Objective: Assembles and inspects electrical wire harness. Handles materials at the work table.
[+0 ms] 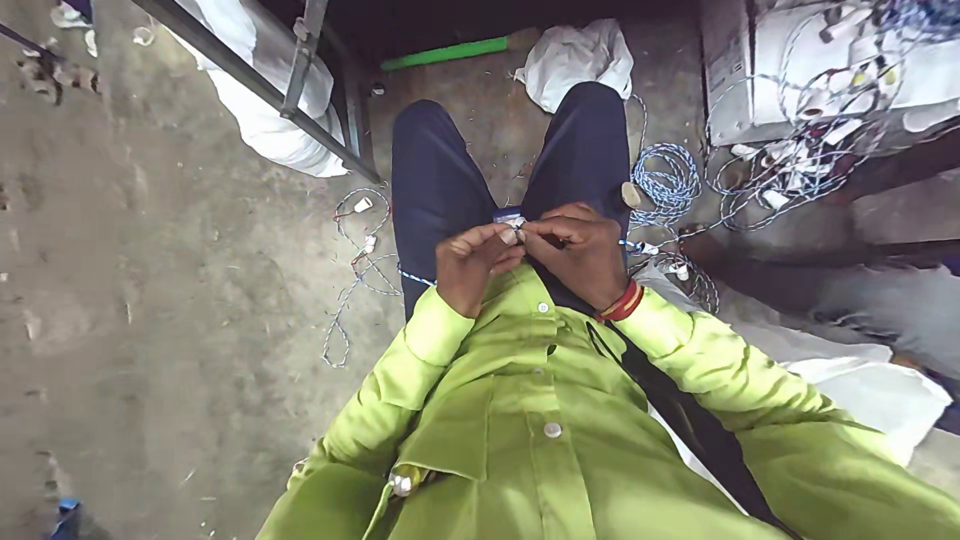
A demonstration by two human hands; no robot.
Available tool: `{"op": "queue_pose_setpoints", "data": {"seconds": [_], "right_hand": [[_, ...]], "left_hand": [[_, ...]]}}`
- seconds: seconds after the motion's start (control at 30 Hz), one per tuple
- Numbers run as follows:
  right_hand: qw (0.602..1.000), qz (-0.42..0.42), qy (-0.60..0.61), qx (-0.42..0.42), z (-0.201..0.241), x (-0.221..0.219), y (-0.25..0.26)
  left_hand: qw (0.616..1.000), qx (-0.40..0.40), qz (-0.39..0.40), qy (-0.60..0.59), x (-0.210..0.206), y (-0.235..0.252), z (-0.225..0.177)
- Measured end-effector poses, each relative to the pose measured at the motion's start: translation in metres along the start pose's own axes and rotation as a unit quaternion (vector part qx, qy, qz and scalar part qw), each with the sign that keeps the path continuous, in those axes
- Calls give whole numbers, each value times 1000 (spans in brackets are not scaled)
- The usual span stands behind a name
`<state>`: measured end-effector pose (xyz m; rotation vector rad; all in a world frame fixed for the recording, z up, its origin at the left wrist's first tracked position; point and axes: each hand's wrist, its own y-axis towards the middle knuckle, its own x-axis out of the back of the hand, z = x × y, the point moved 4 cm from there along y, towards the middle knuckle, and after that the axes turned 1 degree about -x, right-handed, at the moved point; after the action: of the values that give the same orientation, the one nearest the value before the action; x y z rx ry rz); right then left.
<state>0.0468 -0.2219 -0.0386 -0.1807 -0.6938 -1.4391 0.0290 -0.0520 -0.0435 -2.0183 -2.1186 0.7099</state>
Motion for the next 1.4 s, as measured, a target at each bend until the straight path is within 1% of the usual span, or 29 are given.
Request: {"op": "queue_pose_setpoints", "data": {"seconds": [0.07, 0.13, 0.17, 0.27, 0.33, 0.4, 0.5, 0.6, 0.87, 0.97, 1.23, 1.4], "right_hand": [[1000, 2, -25, 19, 3, 0, 0], [998, 2, -49, 44, 6, -1, 0], [996, -1, -62, 57, 8, -2, 0], [992, -6, -86, 88, 12, -4, -2], [990, -11, -99, 104, 14, -5, -3], [989, -12, -106, 105, 17, -4, -4], [990, 8, -106, 97, 23, -2, -5], [987, -8, -111, 116, 16, -4, -3], [988, -12, -99, 119, 15, -4, -1], [987, -13, -94, 130, 15, -4, -1], [988, 28, -90, 122, 14, -4, 1], [985, 66, -96, 127, 23, 1, -2]], "left_hand": [[999, -34, 0, 38, 1, 0, 0], [989, -110, 3, 101, 3, 0, 1], [978, -157, 5, 139, 4, 0, 1], [928, -271, 0, 255, 4, -5, -1], [892, -324, -17, 315, 3, -7, -1], [866, -361, -30, 343, 1, -9, -2], [851, -373, -43, 366, -1, -11, -3], [841, -386, -46, 377, -1, -10, -3], [836, -390, -44, 384, -1, -9, -4], [827, -394, -45, 398, -1, -9, -4], [789, -418, -48, 448, -4, -12, -4], [777, -427, -15, 462, -3, -12, -3]]}}
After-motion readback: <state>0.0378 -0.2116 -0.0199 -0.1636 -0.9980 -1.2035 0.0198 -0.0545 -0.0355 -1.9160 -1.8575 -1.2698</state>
